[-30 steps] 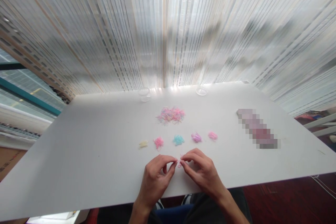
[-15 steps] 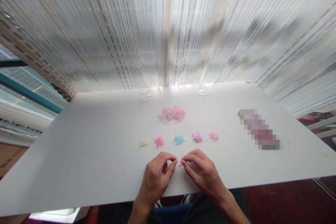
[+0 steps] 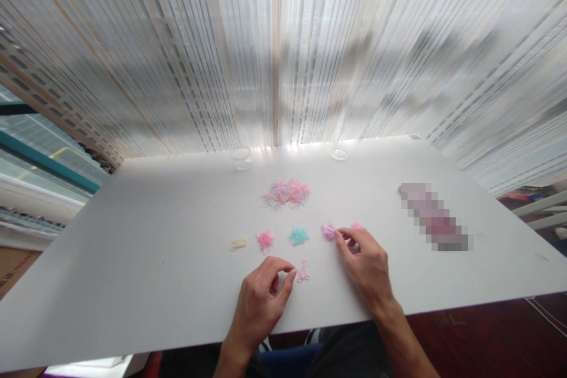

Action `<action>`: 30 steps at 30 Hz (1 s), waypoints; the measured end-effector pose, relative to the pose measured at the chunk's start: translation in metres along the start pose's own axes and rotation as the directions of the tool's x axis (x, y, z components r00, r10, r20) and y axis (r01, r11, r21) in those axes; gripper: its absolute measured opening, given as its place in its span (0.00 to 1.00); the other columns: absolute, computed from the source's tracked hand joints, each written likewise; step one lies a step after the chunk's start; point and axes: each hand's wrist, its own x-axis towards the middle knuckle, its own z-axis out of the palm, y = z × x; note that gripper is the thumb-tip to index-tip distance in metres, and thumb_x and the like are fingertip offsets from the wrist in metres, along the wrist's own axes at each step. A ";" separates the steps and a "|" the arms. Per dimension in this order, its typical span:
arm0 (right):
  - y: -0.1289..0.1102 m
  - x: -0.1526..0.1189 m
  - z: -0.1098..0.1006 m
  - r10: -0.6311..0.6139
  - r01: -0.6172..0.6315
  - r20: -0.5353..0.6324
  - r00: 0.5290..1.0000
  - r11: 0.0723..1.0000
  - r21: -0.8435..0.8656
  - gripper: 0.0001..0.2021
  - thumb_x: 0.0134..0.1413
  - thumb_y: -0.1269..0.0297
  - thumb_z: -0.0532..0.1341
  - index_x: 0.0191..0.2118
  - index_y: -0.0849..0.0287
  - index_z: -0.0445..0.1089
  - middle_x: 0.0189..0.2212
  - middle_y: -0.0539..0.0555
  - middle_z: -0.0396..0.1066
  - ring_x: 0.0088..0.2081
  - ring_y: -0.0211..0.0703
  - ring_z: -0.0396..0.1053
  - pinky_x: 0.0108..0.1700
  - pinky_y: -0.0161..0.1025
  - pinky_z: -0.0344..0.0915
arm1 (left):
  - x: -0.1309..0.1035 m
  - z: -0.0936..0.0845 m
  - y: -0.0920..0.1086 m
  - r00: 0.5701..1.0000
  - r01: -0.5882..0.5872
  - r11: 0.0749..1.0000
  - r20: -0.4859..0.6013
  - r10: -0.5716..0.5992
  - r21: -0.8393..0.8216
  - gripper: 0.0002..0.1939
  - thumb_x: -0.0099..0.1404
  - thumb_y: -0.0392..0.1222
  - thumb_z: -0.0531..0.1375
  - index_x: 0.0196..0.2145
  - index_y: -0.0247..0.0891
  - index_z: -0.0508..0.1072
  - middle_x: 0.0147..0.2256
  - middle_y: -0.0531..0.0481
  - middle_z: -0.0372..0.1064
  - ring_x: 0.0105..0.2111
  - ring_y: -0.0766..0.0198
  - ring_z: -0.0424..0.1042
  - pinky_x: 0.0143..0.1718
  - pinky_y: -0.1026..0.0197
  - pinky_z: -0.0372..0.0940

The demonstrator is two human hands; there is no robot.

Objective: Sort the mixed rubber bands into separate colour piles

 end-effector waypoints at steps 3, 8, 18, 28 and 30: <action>0.002 -0.002 0.002 0.010 -0.011 0.032 0.999 1.000 0.014 0.11 0.68 0.56 0.61 0.39 0.56 0.77 0.31 0.52 0.74 0.29 0.42 0.70 0.36 0.41 0.70 | 0.000 0.000 0.000 1.000 0.005 1.000 0.003 -0.005 0.001 0.05 0.75 0.39 0.59 0.40 0.41 0.75 0.35 0.52 0.76 0.26 0.67 0.67 0.31 0.64 0.65; 0.000 -0.003 -0.001 -0.009 0.009 -0.008 1.000 1.000 0.020 0.09 0.69 0.61 0.61 0.41 0.57 0.77 0.32 0.52 0.75 0.29 0.42 0.70 0.34 0.39 0.69 | 0.000 0.000 0.001 1.000 0.009 1.000 0.012 -0.009 0.004 0.05 0.75 0.39 0.59 0.40 0.41 0.75 0.35 0.52 0.75 0.26 0.66 0.67 0.31 0.63 0.65; -0.021 -0.016 -0.008 -0.255 0.199 0.252 0.933 0.953 0.228 0.06 0.68 0.70 0.60 0.44 0.55 0.75 0.34 0.52 0.74 0.37 0.43 0.72 0.41 0.39 0.72 | 0.003 0.005 -0.001 0.995 -0.098 0.957 -0.002 0.103 0.272 0.12 0.71 0.33 0.58 0.50 0.40 0.75 0.41 0.46 0.75 0.41 0.54 0.74 0.43 0.52 0.67; -0.031 -0.025 0.003 -0.328 0.259 0.379 0.865 0.940 0.223 0.07 0.65 0.70 0.63 0.46 0.55 0.75 0.36 0.55 0.74 0.38 0.48 0.71 0.41 0.45 0.73 | 0.003 0.007 0.000 0.997 -0.078 0.947 0.028 0.073 0.310 0.05 0.73 0.35 0.59 0.41 0.41 0.75 0.38 0.49 0.73 0.38 0.57 0.72 0.40 0.54 0.62; -0.030 -0.025 0.003 -0.324 0.258 0.377 0.867 0.942 0.217 0.07 0.65 0.70 0.63 0.46 0.55 0.75 0.36 0.55 0.74 0.38 0.48 0.71 0.41 0.45 0.73 | 0.004 0.006 0.001 0.996 -0.087 0.946 0.036 0.080 0.312 0.05 0.73 0.34 0.58 0.40 0.40 0.74 0.38 0.49 0.73 0.38 0.57 0.72 0.40 0.55 0.62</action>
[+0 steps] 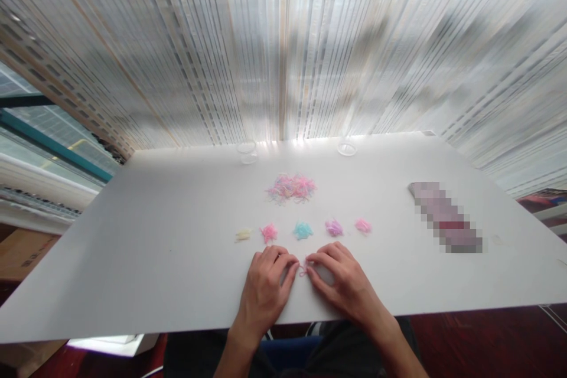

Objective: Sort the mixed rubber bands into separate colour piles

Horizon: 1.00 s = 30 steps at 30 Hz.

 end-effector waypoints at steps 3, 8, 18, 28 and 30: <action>0.001 -0.001 0.000 -0.003 0.003 0.002 1.000 1.000 0.008 0.07 0.66 0.70 0.62 0.47 0.55 0.74 0.36 0.55 0.74 0.38 0.48 0.71 0.41 0.46 0.72 | 0.001 -0.002 0.001 1.000 -0.014 1.000 -0.003 0.014 -0.010 0.06 0.74 0.34 0.57 0.39 0.39 0.73 0.37 0.49 0.74 0.37 0.57 0.72 0.39 0.55 0.61; 0.001 -0.003 -0.003 -0.017 0.018 -0.013 1.000 0.999 0.049 0.07 0.67 0.68 0.63 0.49 0.56 0.74 0.38 0.56 0.75 0.39 0.48 0.72 0.42 0.45 0.73 | -0.002 -0.005 0.001 1.000 0.005 0.995 -0.005 -0.005 -0.104 0.07 0.76 0.36 0.55 0.40 0.39 0.72 0.35 0.49 0.75 0.33 0.59 0.72 0.37 0.57 0.63; -0.001 -0.002 -0.005 -0.045 0.045 -0.007 0.999 0.996 0.082 0.07 0.68 0.69 0.60 0.42 0.55 0.77 0.34 0.55 0.75 0.36 0.45 0.74 0.38 0.41 0.74 | -0.003 -0.007 0.002 1.000 0.005 0.983 0.008 -0.003 -0.184 0.08 0.76 0.40 0.57 0.41 0.40 0.76 0.34 0.49 0.77 0.29 0.62 0.72 0.35 0.59 0.66; 0.001 -0.004 -0.003 -0.015 0.016 -0.001 1.000 0.995 0.103 0.06 0.69 0.68 0.61 0.42 0.55 0.77 0.34 0.54 0.75 0.36 0.45 0.74 0.39 0.41 0.73 | -0.004 -0.006 0.001 1.000 -0.011 0.978 -0.015 0.008 -0.210 0.05 0.74 0.39 0.60 0.43 0.40 0.77 0.33 0.50 0.78 0.26 0.65 0.71 0.34 0.60 0.67; 0.001 -0.004 -0.003 -0.013 0.012 0.009 1.000 0.994 0.107 0.06 0.69 0.68 0.61 0.42 0.55 0.77 0.34 0.54 0.75 0.37 0.45 0.73 0.40 0.41 0.72 | -0.004 -0.006 0.001 1.000 -0.010 0.977 -0.016 0.007 -0.214 0.05 0.75 0.39 0.60 0.43 0.39 0.77 0.33 0.50 0.78 0.26 0.65 0.71 0.34 0.60 0.67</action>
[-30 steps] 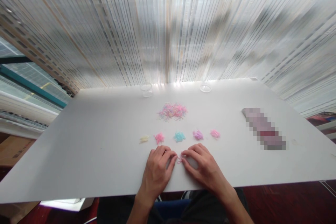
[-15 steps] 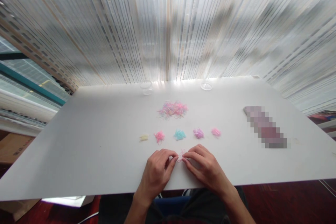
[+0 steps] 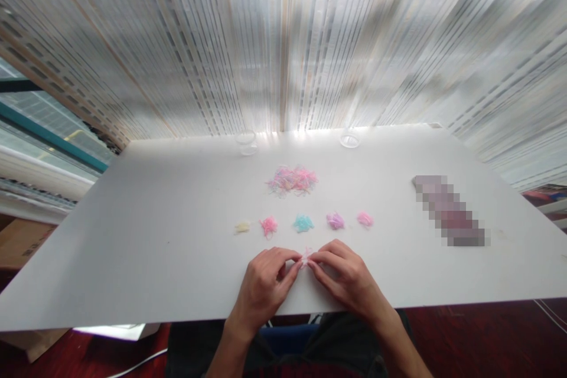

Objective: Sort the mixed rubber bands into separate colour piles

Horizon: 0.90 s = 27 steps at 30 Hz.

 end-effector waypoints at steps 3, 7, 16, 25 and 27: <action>0.000 0.000 -0.001 0.001 -0.001 -0.001 1.000 1.000 0.001 0.07 0.69 0.67 0.61 0.42 0.55 0.77 0.34 0.54 0.76 0.37 0.45 0.73 0.39 0.41 0.72 | 0.000 0.000 0.000 1.000 0.000 1.000 -0.006 0.000 0.002 0.07 0.75 0.40 0.59 0.42 0.39 0.78 0.33 0.49 0.78 0.26 0.65 0.71 0.34 0.60 0.68; -0.001 0.001 -0.002 0.002 -0.002 -0.003 1.000 1.000 0.007 0.07 0.69 0.67 0.61 0.43 0.54 0.78 0.34 0.54 0.77 0.36 0.45 0.74 0.39 0.40 0.73 | 0.000 0.000 0.001 1.000 0.015 1.000 -0.008 -0.015 -0.004 0.07 0.75 0.41 0.59 0.42 0.39 0.78 0.33 0.49 0.78 0.26 0.65 0.71 0.33 0.61 0.68; -0.001 0.000 -0.002 0.021 -0.021 -0.008 1.000 1.000 0.013 0.08 0.69 0.67 0.60 0.43 0.54 0.78 0.33 0.54 0.76 0.36 0.44 0.74 0.39 0.41 0.73 | 0.001 -0.002 0.004 1.000 0.020 1.000 0.001 -0.019 -0.016 0.06 0.75 0.40 0.60 0.41 0.40 0.77 0.33 0.50 0.78 0.27 0.64 0.71 0.34 0.60 0.66; -0.002 0.000 -0.003 0.034 -0.034 0.013 0.999 0.999 0.014 0.09 0.70 0.67 0.60 0.42 0.55 0.78 0.33 0.54 0.75 0.36 0.44 0.74 0.39 0.41 0.72 | 0.002 -0.002 0.005 1.000 0.024 1.000 0.015 -0.024 -0.019 0.07 0.75 0.40 0.60 0.39 0.40 0.77 0.32 0.51 0.78 0.27 0.64 0.71 0.34 0.60 0.65; -0.002 0.001 -0.004 0.034 -0.034 0.013 0.999 0.999 0.013 0.09 0.70 0.66 0.59 0.42 0.55 0.78 0.33 0.54 0.75 0.36 0.44 0.74 0.39 0.41 0.72 | 0.001 -0.002 0.005 1.000 0.028 0.999 0.009 -0.028 -0.022 0.07 0.75 0.40 0.60 0.40 0.40 0.77 0.33 0.50 0.78 0.27 0.64 0.71 0.33 0.60 0.65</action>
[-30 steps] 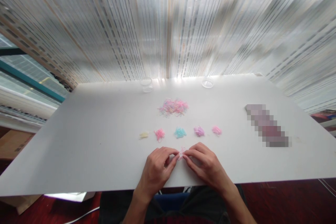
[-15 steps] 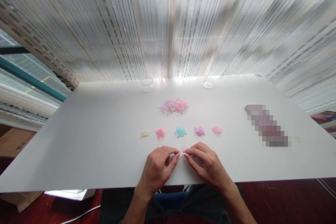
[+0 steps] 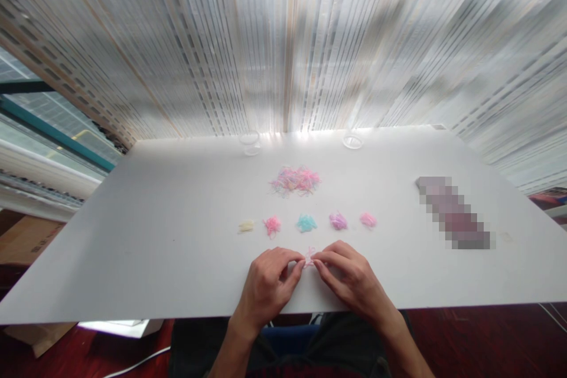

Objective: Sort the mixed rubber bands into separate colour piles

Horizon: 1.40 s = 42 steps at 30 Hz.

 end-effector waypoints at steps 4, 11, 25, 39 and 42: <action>0.000 0.000 0.000 -0.004 0.004 -0.009 1.000 1.000 0.007 0.08 0.70 0.67 0.60 0.44 0.55 0.78 0.34 0.54 0.76 0.36 0.44 0.74 0.39 0.40 0.72 | 0.000 0.001 -0.001 1.000 -0.006 1.000 -0.018 0.006 0.000 0.06 0.75 0.40 0.60 0.40 0.39 0.77 0.32 0.50 0.78 0.26 0.64 0.70 0.33 0.61 0.65; 0.002 -0.002 0.002 -0.008 0.009 -0.025 1.000 1.000 0.028 0.07 0.69 0.68 0.61 0.44 0.55 0.78 0.34 0.54 0.75 0.36 0.44 0.73 0.39 0.40 0.71 | 0.000 0.002 -0.002 0.999 -0.014 1.000 -0.037 0.014 -0.006 0.04 0.74 0.39 0.61 0.41 0.40 0.77 0.32 0.52 0.78 0.25 0.65 0.70 0.32 0.61 0.65; 0.002 -0.002 0.002 -0.007 0.008 -0.030 1.000 0.999 0.036 0.08 0.69 0.68 0.60 0.45 0.55 0.78 0.34 0.54 0.75 0.37 0.44 0.74 0.39 0.40 0.72 | -0.001 0.002 -0.002 0.999 -0.022 1.000 -0.032 0.023 0.004 0.04 0.74 0.38 0.61 0.41 0.40 0.76 0.33 0.52 0.78 0.26 0.65 0.69 0.33 0.61 0.65; 0.003 -0.002 0.002 0.005 -0.004 -0.027 1.000 0.999 0.040 0.08 0.69 0.68 0.61 0.45 0.54 0.78 0.34 0.54 0.76 0.37 0.44 0.74 0.39 0.40 0.72 | 0.000 0.002 -0.002 0.999 -0.022 1.000 -0.033 0.022 0.007 0.04 0.74 0.38 0.60 0.41 0.40 0.76 0.33 0.51 0.78 0.25 0.65 0.70 0.33 0.61 0.65; 0.003 -0.002 0.002 0.011 -0.010 -0.023 1.000 0.999 0.041 0.08 0.69 0.68 0.61 0.45 0.54 0.78 0.35 0.54 0.76 0.37 0.44 0.74 0.40 0.40 0.72 | 0.000 0.002 -0.002 0.999 -0.021 1.000 -0.033 0.021 0.007 0.04 0.74 0.37 0.60 0.42 0.40 0.76 0.33 0.52 0.78 0.25 0.65 0.70 0.33 0.61 0.66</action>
